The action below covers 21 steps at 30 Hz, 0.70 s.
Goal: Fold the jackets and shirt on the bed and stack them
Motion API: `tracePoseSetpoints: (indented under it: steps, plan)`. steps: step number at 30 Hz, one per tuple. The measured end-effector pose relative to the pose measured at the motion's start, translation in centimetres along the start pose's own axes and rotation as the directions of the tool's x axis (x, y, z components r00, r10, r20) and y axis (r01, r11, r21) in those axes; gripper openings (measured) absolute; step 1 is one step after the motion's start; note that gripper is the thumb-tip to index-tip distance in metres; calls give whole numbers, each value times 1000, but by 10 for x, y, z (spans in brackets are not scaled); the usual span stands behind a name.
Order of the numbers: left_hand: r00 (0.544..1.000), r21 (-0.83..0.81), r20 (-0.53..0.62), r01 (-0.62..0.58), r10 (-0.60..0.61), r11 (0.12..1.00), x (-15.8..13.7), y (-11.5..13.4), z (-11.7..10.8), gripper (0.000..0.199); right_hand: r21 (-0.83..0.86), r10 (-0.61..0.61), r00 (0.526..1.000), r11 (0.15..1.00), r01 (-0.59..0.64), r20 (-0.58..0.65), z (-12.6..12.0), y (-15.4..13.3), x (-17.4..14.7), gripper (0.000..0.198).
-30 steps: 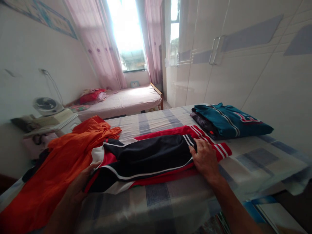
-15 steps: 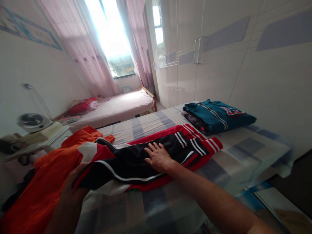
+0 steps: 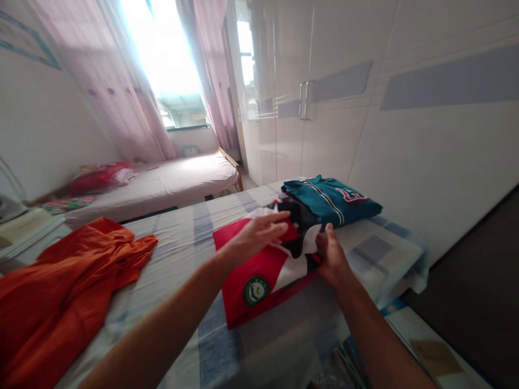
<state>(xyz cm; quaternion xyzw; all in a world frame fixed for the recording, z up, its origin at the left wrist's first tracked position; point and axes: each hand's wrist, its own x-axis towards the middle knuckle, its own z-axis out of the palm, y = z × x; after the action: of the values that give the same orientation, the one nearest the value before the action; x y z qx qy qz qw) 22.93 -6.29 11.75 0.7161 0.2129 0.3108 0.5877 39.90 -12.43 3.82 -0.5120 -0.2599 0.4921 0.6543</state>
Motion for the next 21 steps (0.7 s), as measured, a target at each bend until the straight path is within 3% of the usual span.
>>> tracePoseSetpoints:
  steps: [1, 3, 5, 9, 11, 13, 15, 17, 19, 21]
  plan:
    - [996, 212, 28, -85, 81, 974, -8, -9, 10, 33, -5, 22, 1000, 1000, -22, -11, -7, 2, 0, 61]
    - [981, 514, 44, -184, 189, 838, -29, -29, 17, 34, -3, 37, 999, 999, -37, -19, -14, 8, 1, 45]
    - [974, 678, -4, -164, 226, 717, -50, -46, 9, 35, 22, 30, 999, 999, -29, -31, -12, 12, 2, 28]
    - [974, 841, -90, -38, 208, 540, -73, -68, -21, 41, -22, -33, 994, 999, 31, -106, -3, 8, 5, 26]
    - [984, 878, -30, -57, 173, 476, -77, -73, -28, 44, -120, -180, 975, 979, 164, -129, -3, 4, 9, 30]
    - [989, 890, 56, -112, 137, 441, -79, -76, -26, 45, -301, -350, 922, 908, 290, -167, -7, 4, 13, 39]
    - [986, 878, 118, -158, 115, 453, -79, -77, -22, 42, -565, -450, 865, 782, 264, -219, -15, 9, 17, 48]
    - [987, 843, 64, -134, 151, 521, -78, -78, -22, 36, -765, -522, 818, 621, 172, -240, -25, 17, 18, 54]
    - [962, 754, -153, -33, 224, 656, -75, -78, -30, 34, -854, -584, 780, 504, 132, -224, -37, 25, 15, 58]
    - [858, 462, -489, 103, 156, 881, -71, -79, -46, 36, -870, -612, 757, 477, 123, -229, -49, 31, 8, 60]
